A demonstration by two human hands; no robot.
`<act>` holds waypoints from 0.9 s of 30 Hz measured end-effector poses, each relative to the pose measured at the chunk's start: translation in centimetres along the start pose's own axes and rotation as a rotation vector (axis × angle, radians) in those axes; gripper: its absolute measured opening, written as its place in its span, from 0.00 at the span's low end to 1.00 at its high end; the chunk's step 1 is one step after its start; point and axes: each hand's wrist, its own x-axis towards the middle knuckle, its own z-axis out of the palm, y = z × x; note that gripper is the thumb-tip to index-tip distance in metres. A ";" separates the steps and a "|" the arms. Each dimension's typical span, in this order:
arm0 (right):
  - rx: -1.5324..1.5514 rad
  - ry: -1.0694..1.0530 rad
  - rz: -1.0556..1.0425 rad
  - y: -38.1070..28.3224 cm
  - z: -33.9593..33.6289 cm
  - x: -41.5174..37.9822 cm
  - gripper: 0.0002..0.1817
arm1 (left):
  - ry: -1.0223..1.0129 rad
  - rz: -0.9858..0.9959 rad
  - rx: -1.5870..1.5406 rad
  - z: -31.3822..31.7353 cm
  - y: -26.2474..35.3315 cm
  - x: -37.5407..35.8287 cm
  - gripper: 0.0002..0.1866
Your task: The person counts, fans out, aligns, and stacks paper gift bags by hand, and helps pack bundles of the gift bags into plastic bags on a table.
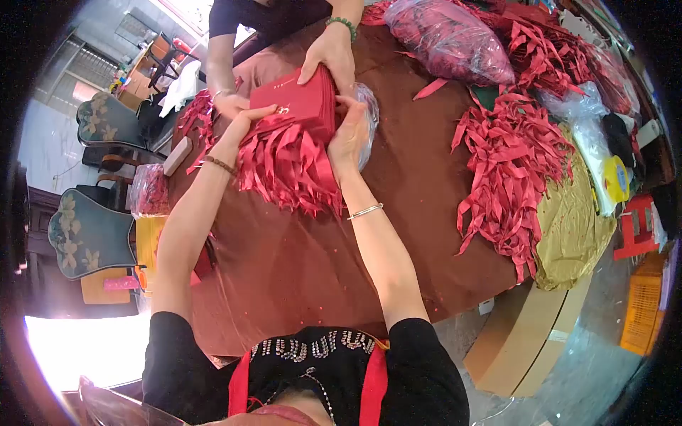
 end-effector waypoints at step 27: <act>0.280 -0.505 0.348 -2.0 -0.4 2.0 0.45 | -0.022 0.012 -0.051 -0.6 -0.3 2.2 0.15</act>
